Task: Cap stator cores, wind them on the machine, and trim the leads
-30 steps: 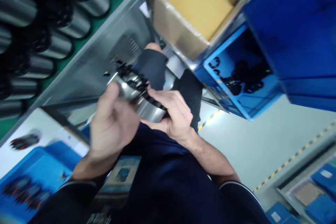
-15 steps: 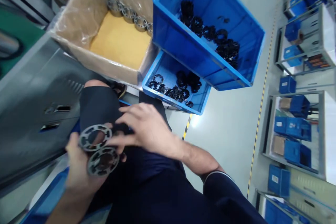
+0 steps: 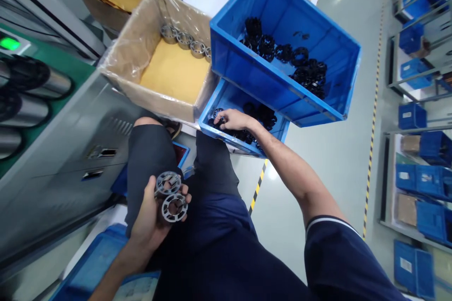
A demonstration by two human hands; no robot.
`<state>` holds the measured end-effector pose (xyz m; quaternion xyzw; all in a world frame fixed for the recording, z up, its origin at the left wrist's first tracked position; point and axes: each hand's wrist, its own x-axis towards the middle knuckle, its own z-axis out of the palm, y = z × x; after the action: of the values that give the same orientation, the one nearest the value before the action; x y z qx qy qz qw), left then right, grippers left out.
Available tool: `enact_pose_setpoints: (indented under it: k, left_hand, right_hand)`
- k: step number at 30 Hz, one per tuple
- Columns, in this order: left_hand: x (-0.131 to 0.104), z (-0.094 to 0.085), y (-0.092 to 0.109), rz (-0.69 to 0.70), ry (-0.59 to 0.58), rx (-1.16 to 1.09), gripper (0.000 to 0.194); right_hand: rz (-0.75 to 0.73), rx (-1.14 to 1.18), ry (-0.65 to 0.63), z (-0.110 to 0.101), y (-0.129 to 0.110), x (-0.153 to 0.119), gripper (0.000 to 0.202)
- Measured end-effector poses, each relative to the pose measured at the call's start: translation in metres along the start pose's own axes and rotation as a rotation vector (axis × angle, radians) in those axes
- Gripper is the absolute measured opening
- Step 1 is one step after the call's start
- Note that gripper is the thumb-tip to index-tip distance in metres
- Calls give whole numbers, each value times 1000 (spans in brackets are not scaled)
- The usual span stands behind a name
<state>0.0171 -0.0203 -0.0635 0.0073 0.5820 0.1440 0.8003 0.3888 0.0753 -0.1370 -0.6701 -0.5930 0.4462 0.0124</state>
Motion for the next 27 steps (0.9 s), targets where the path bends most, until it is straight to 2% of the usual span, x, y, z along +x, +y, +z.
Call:
enact_pose_setpoints:
  k: [2, 4, 8, 12, 15, 19, 22, 25, 27]
  left_hand:
    - [-1, -4, -1, 29, -14, 42, 66]
    - [0, -9, -3, 64, -32, 46, 66]
    - [4, -14, -7, 101, -34, 45, 61]
    - [3, -13, -8, 133, -46, 45, 50]
    - [-1, -18, -8, 212, -85, 95, 61]
    - [-1, -40, -7, 421, -117, 119, 81]
    - [2, -53, -4, 578, -139, 129, 78]
    - [2, -49, 0, 739, -199, 144, 70]
    - [-1, -40, 2, 835, -256, 147, 66]
  right_hand:
    - [2, 21, 28, -5, 7, -2, 40]
    - [29, 42, 108, -11, 15, -2, 42]
    - [110, 79, 276, -17, 25, 14, 44]
    - [162, 105, 302, -9, 19, 41, 41]
    - [166, 111, 361, -6, 12, 42, 41]
    - [101, 168, 552, -9, 12, 7, 38]
    - [-13, 289, 712, -1, 3, -37, 40]
    - [-167, 440, 796, 28, -33, -82, 52]
    - [-286, 544, 751, 58, -74, -108, 50]
